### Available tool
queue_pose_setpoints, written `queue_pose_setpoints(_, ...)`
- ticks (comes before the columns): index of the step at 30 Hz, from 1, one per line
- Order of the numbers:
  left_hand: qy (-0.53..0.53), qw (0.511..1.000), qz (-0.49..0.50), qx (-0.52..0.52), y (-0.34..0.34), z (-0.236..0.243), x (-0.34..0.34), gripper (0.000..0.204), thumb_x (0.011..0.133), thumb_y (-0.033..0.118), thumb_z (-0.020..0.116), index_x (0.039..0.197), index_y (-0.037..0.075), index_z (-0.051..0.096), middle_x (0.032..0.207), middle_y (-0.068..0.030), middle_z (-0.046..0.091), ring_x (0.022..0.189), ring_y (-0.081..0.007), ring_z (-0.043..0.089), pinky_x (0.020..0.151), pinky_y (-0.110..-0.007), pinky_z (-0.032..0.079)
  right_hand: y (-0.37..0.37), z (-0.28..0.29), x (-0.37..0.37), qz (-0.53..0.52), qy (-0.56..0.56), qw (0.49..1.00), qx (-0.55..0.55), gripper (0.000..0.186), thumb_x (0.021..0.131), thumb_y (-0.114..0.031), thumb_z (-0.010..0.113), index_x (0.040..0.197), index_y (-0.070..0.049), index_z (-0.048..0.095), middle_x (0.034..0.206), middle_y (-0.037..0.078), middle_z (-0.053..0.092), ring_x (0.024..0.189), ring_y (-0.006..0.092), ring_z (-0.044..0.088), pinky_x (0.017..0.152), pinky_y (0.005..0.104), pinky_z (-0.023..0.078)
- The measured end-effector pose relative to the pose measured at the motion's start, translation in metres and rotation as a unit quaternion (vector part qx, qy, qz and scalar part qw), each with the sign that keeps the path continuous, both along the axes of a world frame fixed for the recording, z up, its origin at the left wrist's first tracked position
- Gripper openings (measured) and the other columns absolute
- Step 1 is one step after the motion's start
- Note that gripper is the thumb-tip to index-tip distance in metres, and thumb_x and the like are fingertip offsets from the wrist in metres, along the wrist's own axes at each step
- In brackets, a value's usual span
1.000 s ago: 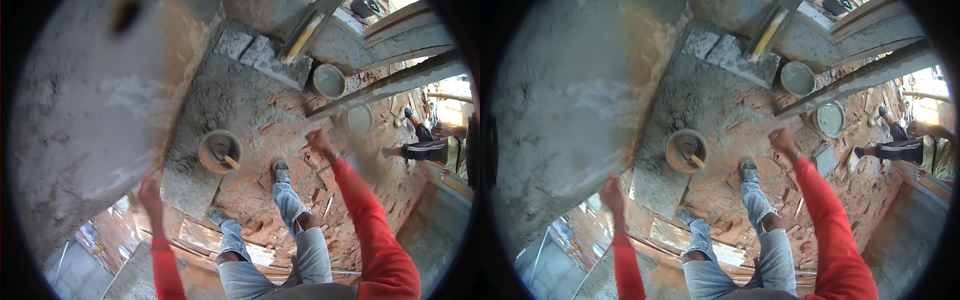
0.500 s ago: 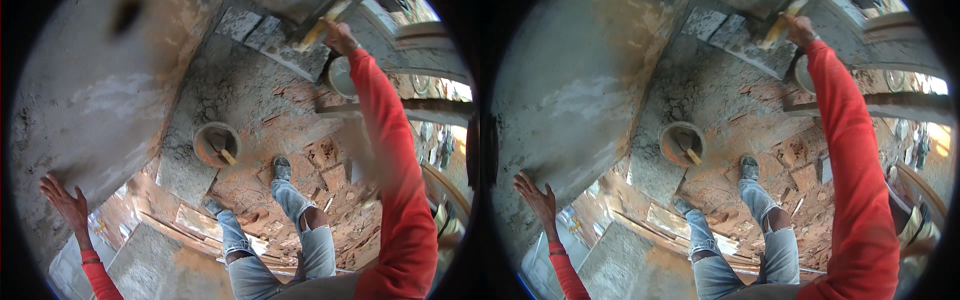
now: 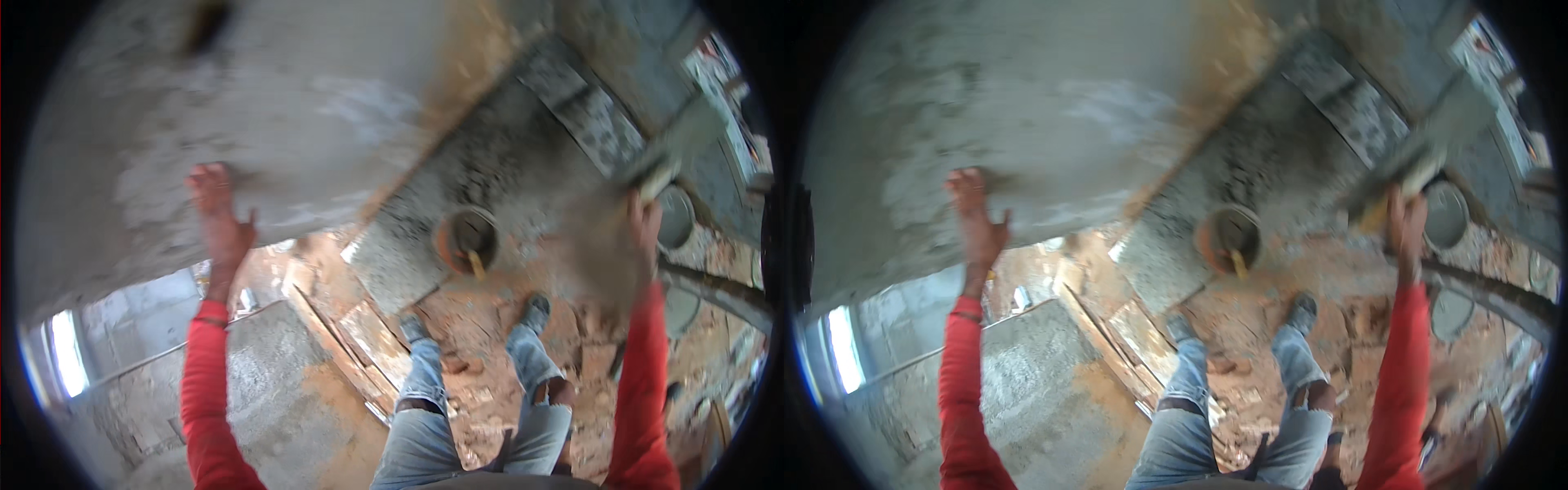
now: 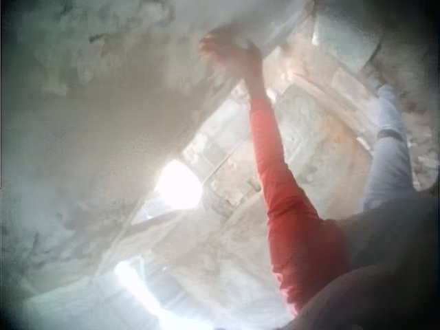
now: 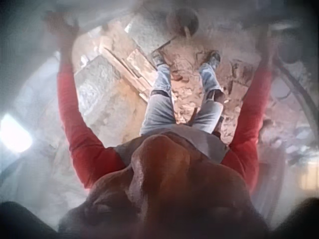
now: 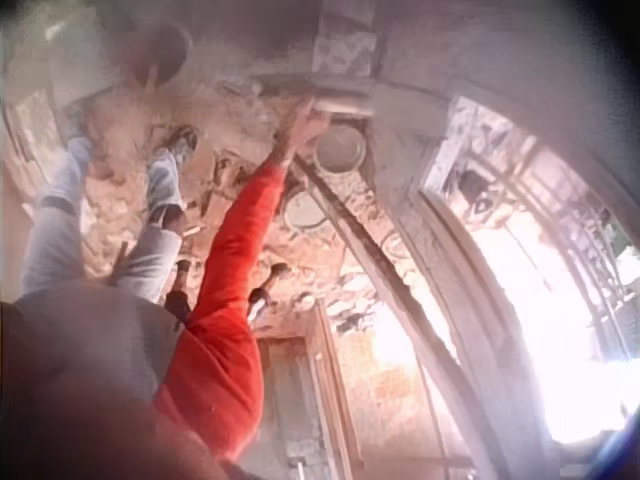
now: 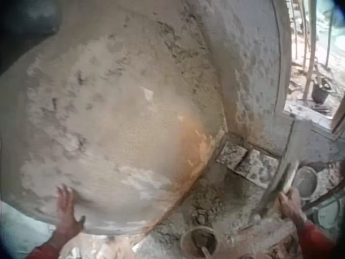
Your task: The person applies cement onto a wall using a trowel, smooths the surface with a wooden float, and scoops more cement mixture into a bucket.
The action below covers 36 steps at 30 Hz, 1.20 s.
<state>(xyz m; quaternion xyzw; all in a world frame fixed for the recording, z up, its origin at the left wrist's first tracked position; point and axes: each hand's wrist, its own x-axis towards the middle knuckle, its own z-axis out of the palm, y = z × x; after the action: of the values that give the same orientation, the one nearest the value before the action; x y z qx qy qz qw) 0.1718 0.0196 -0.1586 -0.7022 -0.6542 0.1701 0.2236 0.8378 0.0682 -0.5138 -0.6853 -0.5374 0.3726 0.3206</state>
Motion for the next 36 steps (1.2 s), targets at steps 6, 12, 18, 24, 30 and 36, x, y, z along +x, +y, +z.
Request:
queue_pose_setpoints(6, 0.014, 0.994, 0.056, -0.095, -0.003, 0.043, 0.016, 0.094, 0.083, 0.032, 0.074, 0.161, 0.004, 0.03, 0.168, -0.0301, 0.012, 0.156, -0.0476, 0.006, 0.129, -0.05, 0.01, -0.167, 0.119, -0.156, -0.02, 0.189, 0.981, -0.032, 0.029, 0.095, -0.024, 0.066, 0.105, 0.003, 0.067, 0.083, 0.008, 0.068, 0.077, 0.0165, 0.061, 0.07, 0.0349, 0.05)
queue_pose_setpoints(12, -0.308, 0.951, 0.002, -0.009, -0.058, 0.206, -0.025, 0.066, 0.09, 0.017, 0.068, 0.152, 0.005, 0.047, 0.167, -0.0185, 0.027, 0.157, -0.0356, 0.021, 0.126, -0.049, 0.022, -0.163, 0.256, -0.231, 0.004, 0.255, 0.967, -0.007, 0.027, 0.095, -0.026, 0.065, 0.103, 0.0, 0.065, 0.084, 0.003, 0.063, 0.074, 0.0132, 0.06, 0.066, 0.033, 0.051)
queue_pose_setpoints(18, -0.376, 0.806, -0.042, 0.454, -0.159, 0.402, -0.158, 0.021, 0.099, 0.01, 0.065, 0.111, -0.003, 0.075, 0.124, -0.016, 0.073, 0.118, -0.0216, 0.067, 0.103, -0.035, 0.05, -0.082, 0.473, -0.29, -0.028, 0.392, 0.911, 0.125, 0.031, 0.101, -0.031, 0.066, 0.106, -0.001, 0.063, 0.081, 0.001, 0.059, 0.066, 0.0104, 0.058, 0.06, 0.0279, 0.053)
queue_pose_setpoints(24, -0.439, 0.697, -0.024, 0.567, -0.178, 0.522, -0.259, 0.05, 0.107, 0.031, 0.054, 0.146, 0.0, 0.055, 0.155, -0.0168, 0.051, 0.142, -0.0263, 0.049, 0.117, -0.038, 0.037, -0.039, 0.63, -0.382, -0.117, 0.363, 0.865, 0.328, 0.038, 0.102, -0.038, 0.066, 0.103, 0.0, 0.065, 0.078, 0.001, 0.061, 0.068, 0.0108, 0.058, 0.062, 0.0298, 0.05)
queue_pose_setpoints(30, -0.632, 0.566, -0.12, 0.515, -0.092, 0.572, -0.313, 0.07, 0.109, 0.051, 0.034, 0.159, 0.002, 0.036, 0.167, -0.0142, 0.031, 0.158, -0.0262, 0.019, 0.127, -0.04, 0.016, 0.049, 0.694, -0.454, -0.144, 0.237, 0.873, 0.4, 0.049, 0.099, -0.048, 0.067, 0.092, 0.001, 0.063, 0.073, 0.007, 0.063, 0.07, 0.016, 0.059, 0.065, 0.0355, 0.049)
queue_pose_setpoints(36, -0.506, 0.555, -0.136, 0.646, -0.068, 0.567, -0.308, 0.067, 0.111, 0.043, 0.034, 0.155, -0.006, 0.038, 0.164, -0.0172, 0.036, 0.154, -0.0289, 0.03, 0.126, -0.037, 0.021, 0.125, 0.694, -0.474, -0.111, 0.396, 0.877, 0.25, 0.052, 0.097, -0.05, 0.067, 0.088, 0.001, 0.062, 0.068, 0.008, 0.062, 0.066, 0.02, 0.064, 0.065, 0.0412, 0.053)
